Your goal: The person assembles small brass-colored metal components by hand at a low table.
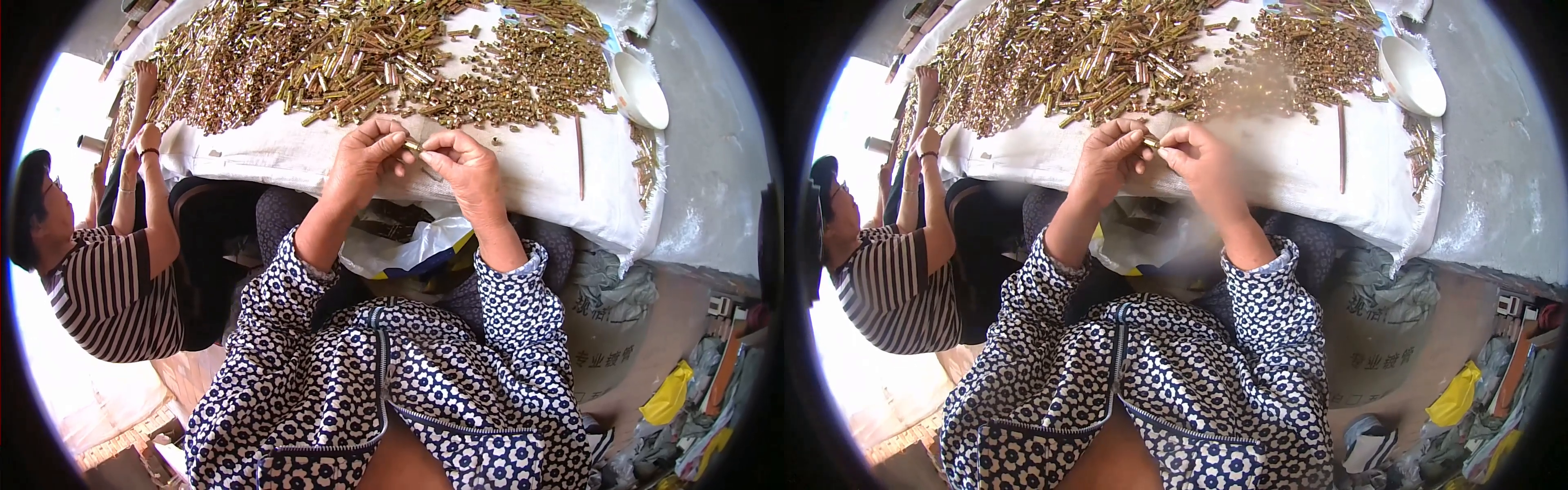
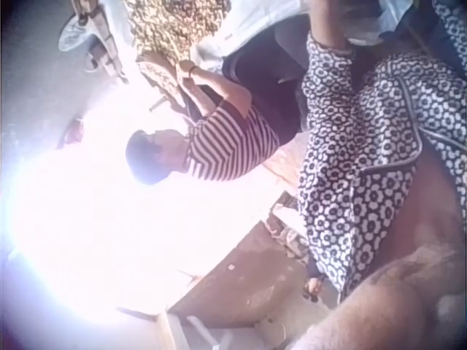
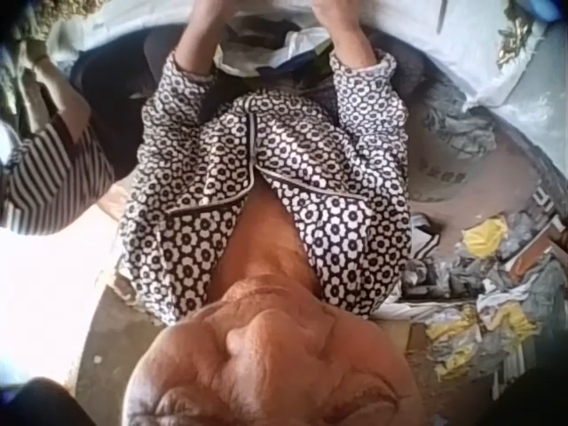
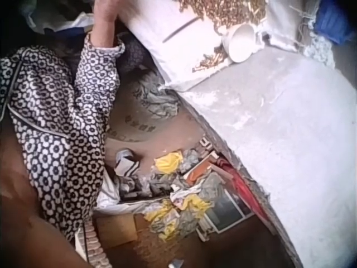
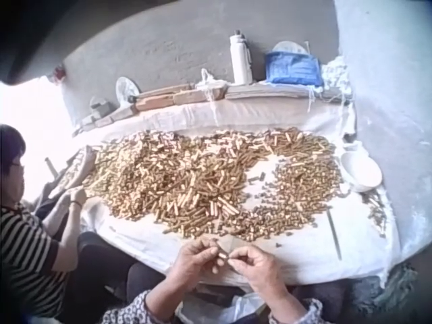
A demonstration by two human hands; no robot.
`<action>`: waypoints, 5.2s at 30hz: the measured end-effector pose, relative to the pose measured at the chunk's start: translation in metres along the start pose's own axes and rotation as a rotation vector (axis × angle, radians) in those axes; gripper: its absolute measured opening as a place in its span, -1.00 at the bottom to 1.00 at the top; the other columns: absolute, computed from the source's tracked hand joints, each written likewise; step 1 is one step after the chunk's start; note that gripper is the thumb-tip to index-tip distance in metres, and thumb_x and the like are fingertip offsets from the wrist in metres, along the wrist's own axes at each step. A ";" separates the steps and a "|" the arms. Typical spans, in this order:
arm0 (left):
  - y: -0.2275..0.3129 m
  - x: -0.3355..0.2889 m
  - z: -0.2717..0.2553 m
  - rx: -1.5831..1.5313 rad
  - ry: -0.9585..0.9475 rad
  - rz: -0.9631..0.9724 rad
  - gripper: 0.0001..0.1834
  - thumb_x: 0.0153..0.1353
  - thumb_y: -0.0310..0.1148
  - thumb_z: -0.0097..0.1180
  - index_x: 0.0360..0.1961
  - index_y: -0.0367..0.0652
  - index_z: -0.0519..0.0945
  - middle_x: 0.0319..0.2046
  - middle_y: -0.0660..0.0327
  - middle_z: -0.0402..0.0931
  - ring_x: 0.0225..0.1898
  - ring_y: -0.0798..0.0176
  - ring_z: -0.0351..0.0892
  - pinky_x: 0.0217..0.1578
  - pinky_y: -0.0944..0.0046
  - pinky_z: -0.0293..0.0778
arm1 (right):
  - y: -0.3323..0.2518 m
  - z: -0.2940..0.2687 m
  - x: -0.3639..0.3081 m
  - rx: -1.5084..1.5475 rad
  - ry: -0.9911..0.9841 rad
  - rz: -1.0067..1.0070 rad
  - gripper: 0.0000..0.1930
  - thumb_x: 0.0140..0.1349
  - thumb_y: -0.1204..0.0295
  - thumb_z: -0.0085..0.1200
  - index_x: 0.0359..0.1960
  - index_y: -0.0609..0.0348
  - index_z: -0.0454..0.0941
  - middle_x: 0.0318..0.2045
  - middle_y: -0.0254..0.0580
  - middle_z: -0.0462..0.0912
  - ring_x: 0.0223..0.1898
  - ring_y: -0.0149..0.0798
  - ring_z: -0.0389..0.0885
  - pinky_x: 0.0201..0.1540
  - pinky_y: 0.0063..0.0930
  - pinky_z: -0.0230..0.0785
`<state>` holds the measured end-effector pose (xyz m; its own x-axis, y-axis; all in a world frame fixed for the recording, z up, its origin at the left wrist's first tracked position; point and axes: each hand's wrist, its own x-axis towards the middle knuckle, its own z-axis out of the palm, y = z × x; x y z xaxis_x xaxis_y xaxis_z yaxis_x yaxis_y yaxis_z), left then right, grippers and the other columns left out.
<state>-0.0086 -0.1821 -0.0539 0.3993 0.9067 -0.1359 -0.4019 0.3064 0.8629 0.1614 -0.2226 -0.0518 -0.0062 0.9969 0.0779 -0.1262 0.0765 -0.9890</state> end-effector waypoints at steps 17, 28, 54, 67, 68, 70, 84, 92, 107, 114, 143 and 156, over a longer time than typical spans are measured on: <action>0.007 -0.003 -0.019 1.682 0.102 0.642 -0.81 0.06 -0.41 0.20 -0.26 -0.16 0.58 -0.38 0.22 0.56 -0.28 0.14 0.52 -0.24 0.20 0.44 | 0.009 0.003 0.002 -0.328 0.044 -0.142 -0.91 0.14 0.62 0.11 -0.31 0.20 0.56 -0.45 -0.49 0.55 -0.43 -0.65 0.47 -0.38 -0.76 0.33; 0.012 -0.022 -0.007 0.150 0.132 0.095 -0.83 0.26 -0.43 0.07 -0.14 -0.23 0.49 -0.35 0.25 0.58 -0.33 0.42 0.58 -0.44 0.50 0.42 | -0.001 0.013 -0.006 -0.186 -0.037 -0.021 -0.92 0.13 0.59 0.12 -0.32 0.23 0.55 -0.41 -0.43 0.57 -0.37 -0.58 0.48 -0.29 -0.69 0.34; -0.004 -0.019 -0.003 0.018 0.104 0.160 -0.87 0.27 -0.42 0.08 -0.26 -0.24 0.43 -0.41 0.20 0.56 -0.43 0.35 0.61 -0.52 0.48 0.46 | 0.002 0.015 -0.007 -0.108 -0.022 -0.078 -0.92 0.19 0.58 0.10 -0.28 0.20 0.56 -0.42 -0.51 0.54 -0.46 -0.65 0.38 -0.43 -0.72 0.24; -0.020 -0.021 0.024 1.360 0.053 0.760 -0.86 0.09 -0.52 0.18 -0.32 -0.17 0.48 -0.55 0.05 0.49 -0.53 -0.03 0.52 -0.51 0.14 0.44 | -0.005 -0.029 0.003 -1.223 0.199 -0.410 -0.86 -0.03 0.56 0.14 -0.38 0.10 0.53 -0.30 -0.22 0.56 -0.21 -0.10 0.55 -0.17 -0.26 0.44; -0.020 -0.020 0.025 1.369 0.043 0.777 -0.85 0.08 -0.52 0.18 -0.32 -0.17 0.48 -0.55 0.05 0.49 -0.54 -0.06 0.50 -0.51 0.13 0.44 | -0.008 -0.034 0.005 -1.280 0.255 -0.436 -0.84 -0.02 0.54 0.15 -0.35 0.09 0.55 -0.28 -0.22 0.56 -0.20 -0.10 0.55 -0.16 -0.25 0.44; -0.022 -0.018 0.024 1.429 0.014 0.798 -0.85 0.08 -0.51 0.18 -0.32 -0.17 0.48 -0.55 0.05 0.49 -0.52 -0.05 0.50 -0.50 0.15 0.44 | -0.010 -0.043 0.007 -1.304 0.308 -0.354 -0.83 -0.01 0.53 0.16 -0.33 0.08 0.56 -0.28 -0.22 0.56 -0.19 -0.10 0.54 -0.15 -0.24 0.44; 0.010 0.055 0.039 1.298 0.044 0.800 -0.92 0.19 -0.51 0.01 -0.28 -0.23 0.45 -0.49 0.07 0.51 -0.47 0.13 0.53 -0.38 0.27 0.48 | -0.001 -0.041 0.015 -1.062 0.279 -0.451 -0.86 0.00 0.62 0.12 -0.39 0.11 0.53 -0.37 -0.21 0.57 -0.32 -0.08 0.58 -0.28 -0.29 0.46; 0.006 0.081 0.032 1.594 -0.029 0.630 -0.78 0.12 -0.42 0.13 -0.19 -0.18 0.50 -0.38 0.04 0.56 -0.38 0.03 0.57 -0.33 0.11 0.48 | -0.002 -0.041 0.017 -1.304 0.236 -0.504 -0.83 -0.08 0.61 0.11 -0.41 0.10 0.57 -0.40 -0.24 0.56 -0.30 -0.10 0.49 -0.22 -0.28 0.40; 0.012 -0.014 -0.007 0.102 0.076 0.003 -0.92 0.26 -0.42 0.08 -0.26 -0.17 0.48 -0.47 0.31 0.51 -0.49 0.47 0.53 -0.60 0.54 0.31 | -0.003 0.008 -0.005 -0.066 -0.045 0.052 -0.87 0.13 0.67 0.09 -0.28 0.25 0.55 -0.36 -0.40 0.58 -0.33 -0.57 0.53 -0.23 -0.72 0.38; 0.011 -0.023 -0.005 0.039 0.083 0.009 -0.91 0.26 -0.41 0.08 -0.26 -0.17 0.47 -0.49 0.32 0.51 -0.51 0.49 0.52 -0.63 0.56 0.25 | 0.002 0.010 -0.006 0.040 -0.046 0.088 -0.86 0.14 0.64 0.12 -0.25 0.26 0.54 -0.33 -0.36 0.58 -0.29 -0.52 0.55 -0.13 -0.67 0.41; -0.031 -0.019 0.021 1.284 0.028 0.623 -0.89 0.16 -0.55 0.10 -0.27 -0.22 0.49 -0.49 0.04 0.51 -0.48 0.10 0.57 -0.45 0.25 0.47 | 0.001 -0.018 -0.002 -1.004 0.052 -0.358 -0.84 -0.08 0.62 0.12 -0.42 0.16 0.47 -0.39 -0.16 0.54 -0.27 -0.03 0.53 -0.22 -0.22 0.39; -0.013 -0.040 -0.005 -0.155 0.084 -0.055 -0.88 0.37 -0.35 -0.08 -0.22 -0.16 0.43 -0.40 0.23 0.53 -0.39 0.37 0.63 -0.59 0.50 0.39 | 0.008 -0.017 0.007 -1.305 0.253 -0.349 -0.67 -0.04 0.55 0.16 -0.16 0.13 0.54 -0.08 -0.19 0.55 -0.04 -0.09 0.49 0.03 -0.28 0.37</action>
<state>-0.0236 -0.2212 -0.0621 0.3564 0.9065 -0.2262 -0.5066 0.3909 0.7685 0.1775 -0.2151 -0.0613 0.0304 0.8879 0.4591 0.9323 0.1405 -0.3333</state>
